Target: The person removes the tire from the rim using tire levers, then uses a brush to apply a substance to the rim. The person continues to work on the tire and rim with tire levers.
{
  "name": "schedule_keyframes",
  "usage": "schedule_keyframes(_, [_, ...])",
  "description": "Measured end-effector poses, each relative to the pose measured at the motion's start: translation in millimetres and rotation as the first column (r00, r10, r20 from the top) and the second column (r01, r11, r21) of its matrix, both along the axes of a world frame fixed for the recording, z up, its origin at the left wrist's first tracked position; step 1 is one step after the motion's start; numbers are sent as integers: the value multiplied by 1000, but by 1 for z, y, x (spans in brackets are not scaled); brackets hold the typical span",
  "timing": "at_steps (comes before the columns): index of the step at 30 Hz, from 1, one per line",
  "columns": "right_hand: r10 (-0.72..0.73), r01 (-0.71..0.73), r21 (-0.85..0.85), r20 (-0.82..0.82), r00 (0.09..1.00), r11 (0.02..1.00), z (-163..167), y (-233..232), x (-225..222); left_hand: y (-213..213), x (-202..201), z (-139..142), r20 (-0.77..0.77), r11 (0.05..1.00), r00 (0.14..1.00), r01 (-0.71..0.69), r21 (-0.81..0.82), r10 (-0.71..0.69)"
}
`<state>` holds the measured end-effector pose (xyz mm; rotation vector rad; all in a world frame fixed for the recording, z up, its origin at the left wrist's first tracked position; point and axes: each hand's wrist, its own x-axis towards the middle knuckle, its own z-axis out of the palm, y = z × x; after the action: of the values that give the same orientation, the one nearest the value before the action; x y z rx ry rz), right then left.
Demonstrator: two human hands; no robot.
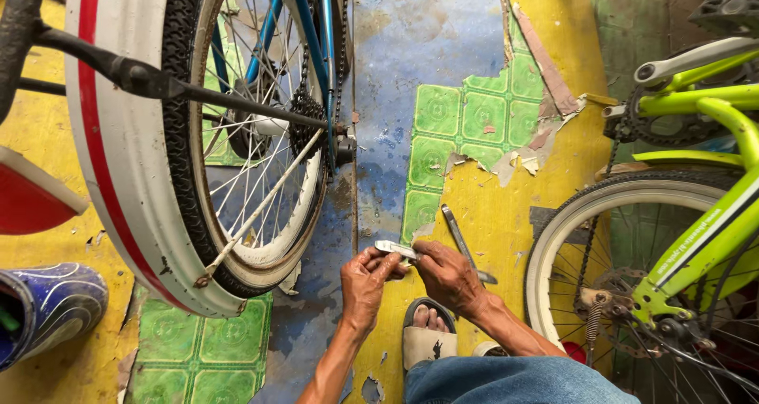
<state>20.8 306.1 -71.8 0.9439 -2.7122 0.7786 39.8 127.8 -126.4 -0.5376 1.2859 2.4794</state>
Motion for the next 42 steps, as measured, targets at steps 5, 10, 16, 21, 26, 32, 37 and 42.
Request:
schedule_keyframes(5, [43,-43,-4,-21,999,999,21,-11,-12,-12,-3,1,38,994,996,-80,76,78])
schedule_keyframes(10, [49,-49,-4,12,999,999,20,-13,-12,-18,-7,-5,55,993,993,-105,52,102])
schedule_keyframes(16, [78,-75,-38,70,994,996,11,-14,-11,-24,-7,-12,90,993,991,-101,58,95])
schedule_keyframes(21, [75,-75,-3,84,994,997,7,-15,-11,-27,-6,-17,91,993,992,-97,66,91])
schedule_keyframes(26, [88,-90,18,94,992,996,7,-16,-10,-30,-6,-20,87,995,992,-97,31,94])
schedule_keyframes(32, [139,-143,33,98,985,989,6,-20,-10,-38,-8,-17,105,990,990,-85,-108,97])
schedule_keyframes(37, [155,-161,38,139,978,986,2,-24,-7,-42,-5,-12,82,847,996,57,-528,-16])
schedule_keyframes(42, [166,-174,45,143,976,984,-1,-22,-9,-45,-4,-22,100,902,995,19,-432,28])
